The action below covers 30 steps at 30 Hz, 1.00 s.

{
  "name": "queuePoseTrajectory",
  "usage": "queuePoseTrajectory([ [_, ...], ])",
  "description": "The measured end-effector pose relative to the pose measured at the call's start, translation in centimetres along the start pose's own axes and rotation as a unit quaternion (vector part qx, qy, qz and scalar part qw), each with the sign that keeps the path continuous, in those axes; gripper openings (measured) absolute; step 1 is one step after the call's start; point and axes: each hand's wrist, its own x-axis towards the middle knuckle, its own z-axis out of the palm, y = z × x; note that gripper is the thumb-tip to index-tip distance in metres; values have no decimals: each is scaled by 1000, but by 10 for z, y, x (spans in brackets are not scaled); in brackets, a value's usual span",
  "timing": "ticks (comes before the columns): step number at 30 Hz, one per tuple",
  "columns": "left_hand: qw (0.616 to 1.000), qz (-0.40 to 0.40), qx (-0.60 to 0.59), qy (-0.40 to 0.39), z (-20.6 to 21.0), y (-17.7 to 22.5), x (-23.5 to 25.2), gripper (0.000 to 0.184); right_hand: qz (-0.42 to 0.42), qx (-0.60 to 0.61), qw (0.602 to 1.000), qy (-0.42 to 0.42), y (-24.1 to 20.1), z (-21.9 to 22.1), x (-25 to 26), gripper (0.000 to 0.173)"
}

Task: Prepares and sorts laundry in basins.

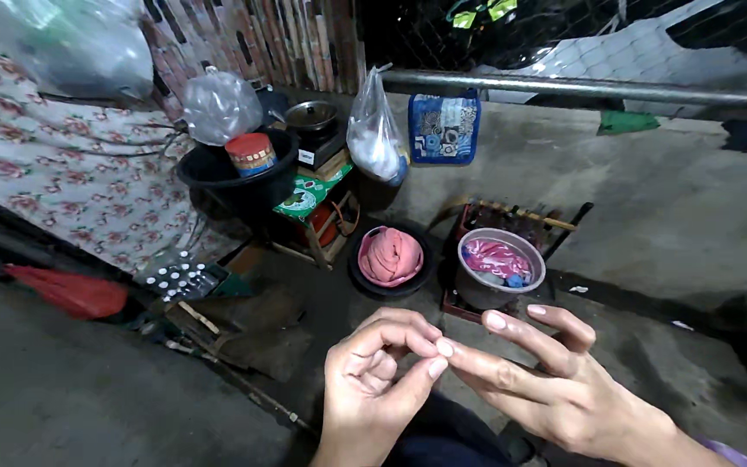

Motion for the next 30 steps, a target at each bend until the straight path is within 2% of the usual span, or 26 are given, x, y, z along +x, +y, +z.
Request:
queuePoseTrajectory([
  [5,1000,6,-21,0,13,-14,15,13,41,27,998,38,10,9,-9,22],
  [10,1000,-16,-21,-2,32,-40,42,13,50,3,998,44,48,13,-26,21],
  [17,999,0,-34,-32,76,-117,108,13,94,101,987,78,139,30,-68,17],
  [23,996,24,-62,-59,130,-188,180,13,134,166,972,95,230,29,-106,22],
  [26,995,17,-79,-52,148,-209,198,14,125,196,968,93,266,28,-118,23],
  [30,999,0,-46,-5,148,-218,209,11,82,178,976,96,305,44,-111,21],
])
